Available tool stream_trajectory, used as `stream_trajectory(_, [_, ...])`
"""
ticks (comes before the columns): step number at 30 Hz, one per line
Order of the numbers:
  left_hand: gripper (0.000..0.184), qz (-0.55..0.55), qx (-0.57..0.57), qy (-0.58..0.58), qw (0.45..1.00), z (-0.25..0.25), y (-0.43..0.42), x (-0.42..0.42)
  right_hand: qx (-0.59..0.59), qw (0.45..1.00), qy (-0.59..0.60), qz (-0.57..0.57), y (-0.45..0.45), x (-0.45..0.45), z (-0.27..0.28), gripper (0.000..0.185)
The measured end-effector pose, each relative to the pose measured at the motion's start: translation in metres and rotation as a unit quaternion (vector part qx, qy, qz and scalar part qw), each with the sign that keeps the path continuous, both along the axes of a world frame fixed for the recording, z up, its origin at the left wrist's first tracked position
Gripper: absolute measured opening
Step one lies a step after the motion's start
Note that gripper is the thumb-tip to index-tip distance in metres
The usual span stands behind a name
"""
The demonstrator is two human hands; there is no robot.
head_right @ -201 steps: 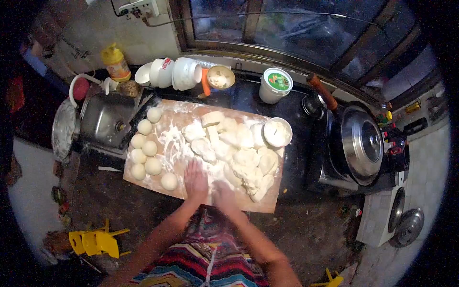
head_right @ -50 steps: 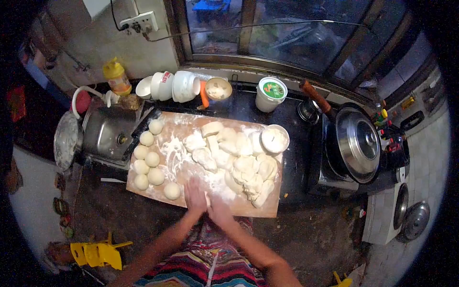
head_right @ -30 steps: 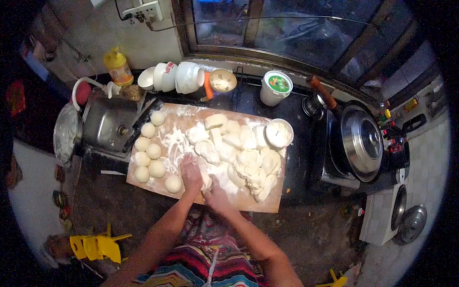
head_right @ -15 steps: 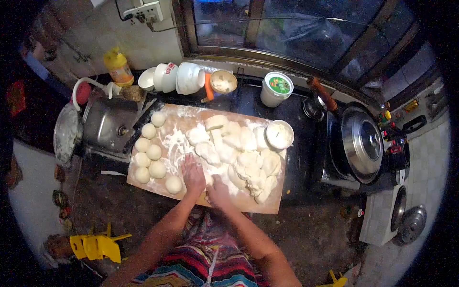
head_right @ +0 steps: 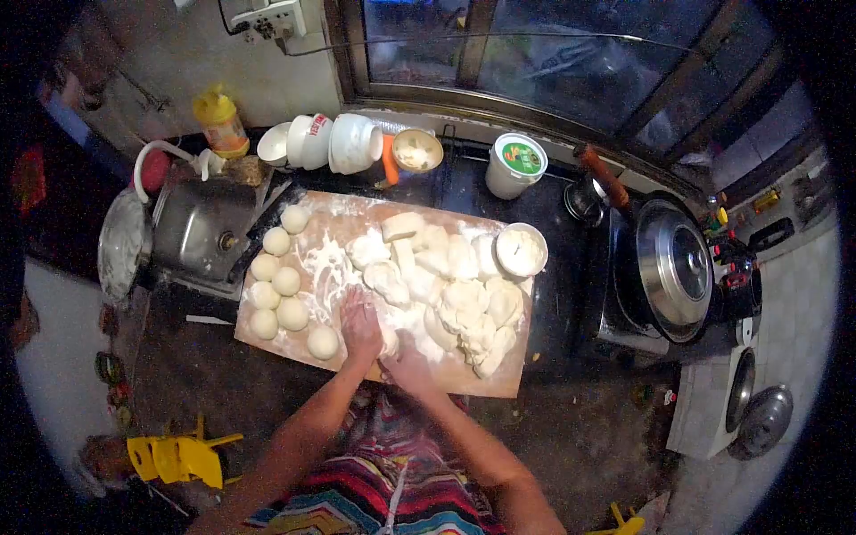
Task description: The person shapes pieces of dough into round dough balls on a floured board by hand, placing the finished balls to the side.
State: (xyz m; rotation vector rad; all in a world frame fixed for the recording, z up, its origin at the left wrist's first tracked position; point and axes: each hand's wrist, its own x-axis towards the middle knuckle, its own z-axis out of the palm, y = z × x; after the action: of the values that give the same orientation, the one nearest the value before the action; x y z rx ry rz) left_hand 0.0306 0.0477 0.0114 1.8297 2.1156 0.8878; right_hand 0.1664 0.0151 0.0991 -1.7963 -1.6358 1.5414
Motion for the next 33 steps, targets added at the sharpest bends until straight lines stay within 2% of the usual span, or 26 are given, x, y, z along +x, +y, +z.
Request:
stream_trajectory(1, [0.040,-0.018,-0.012,0.018,1.000,-0.002,-0.003,0.000,-0.030,0.999,0.006,-0.013,0.002,-0.001,0.003,0.059])
stream_trajectory(2, [0.039,-0.037,-0.026,0.034,0.998,-0.004,-0.008,0.002,0.032,0.998,0.050,-0.007,-0.007,0.003,-0.034,0.058])
stream_trajectory(3, [0.037,-0.028,-0.042,-0.055,0.997,-0.002,-0.020,0.005,0.093,0.991,0.094,0.002,-0.014,0.008,-0.069,0.056])
stream_trajectory(5, [0.034,-0.008,-0.073,-0.231,0.970,0.012,-0.054,0.009,0.189,0.976,0.087,0.063,-0.022,0.016,-0.022,0.052])
stream_trajectory(6, [0.033,0.008,-0.078,-0.272,0.959,0.022,-0.069,0.013,0.306,0.937,0.089,0.145,-0.029,0.024,-0.033,0.049])
stream_trajectory(8, [0.033,0.038,-0.084,-0.351,0.932,0.037,-0.087,0.023,0.263,0.944,0.025,0.200,-0.047,0.024,-0.037,0.052])
stream_trajectory(10, [0.035,0.001,-0.034,-0.218,0.975,0.021,-0.080,0.021,0.222,0.952,-0.026,0.208,-0.051,0.021,-0.042,0.057])
stream_trajectory(12, [0.038,-0.019,0.030,-0.063,0.997,-0.010,-0.056,0.014,0.241,0.962,-0.052,0.114,-0.039,0.011,-0.043,0.059])
stream_trajectory(13, [0.038,-0.011,0.041,-0.068,0.997,-0.013,-0.038,0.011,0.247,0.964,-0.067,0.067,-0.031,0.010,-0.039,0.060])
stream_trajectory(14, [0.038,-0.004,0.052,-0.072,0.996,-0.013,-0.023,0.006,0.260,0.964,-0.027,0.046,-0.019,0.010,-0.038,0.062])
stream_trajectory(15, [0.037,0.002,0.069,-0.073,0.995,-0.008,-0.013,0.002,0.182,0.981,-0.036,0.051,-0.010,0.010,-0.034,0.061])
stream_trajectory(17, [0.035,0.038,-0.008,-0.202,0.979,0.004,-0.012,0.012,0.026,0.997,-0.053,0.058,0.006,0.010,-0.022,0.057])
stream_trajectory(18, [0.034,0.056,-0.051,-0.267,0.961,0.011,-0.016,0.018,-0.072,0.996,0.050,-0.018,0.005,0.011,-0.012,0.049])
stream_trajectory(19, [0.034,-0.036,-0.038,-0.172,0.984,0.014,-0.026,0.019,0.038,0.999,0.023,0.010,-0.001,0.017,-0.017,0.048])
stream_trajectory(21, [0.034,-0.209,-0.012,0.025,0.977,0.014,-0.052,0.019,0.254,0.964,-0.030,0.073,-0.014,0.031,-0.026,0.045])
stream_trajectory(22, [0.035,-0.188,-0.019,-0.047,0.981,0.013,-0.059,0.020,0.278,0.955,-0.024,0.102,-0.017,0.028,-0.024,0.046])
stream_trajectory(24, [0.034,0.010,-0.007,-0.210,0.978,0.009,-0.056,0.023,0.326,0.933,-0.015,0.153,-0.024,0.015,-0.017,0.047])
stream_trajectory(25, [0.036,0.109,0.001,-0.288,0.952,0.009,-0.051,0.026,0.308,0.939,-0.022,0.151,-0.021,0.012,-0.019,0.046])
stream_trajectory(29, [0.043,0.083,-0.004,-0.087,0.993,0.018,-0.042,0.023,0.210,0.963,-0.047,0.161,-0.011,0.015,-0.007,0.051])
stream_trajectory(30, [0.042,0.093,-0.014,-0.074,0.993,0.020,-0.050,0.035,0.194,0.966,-0.049,0.162,-0.014,0.026,-0.004,0.053])
stream_trajectory(33, [0.040,-0.033,0.008,-0.012,0.999,0.033,-0.091,0.055,0.152,0.968,-0.014,0.200,-0.026,0.068,-0.016,0.061])
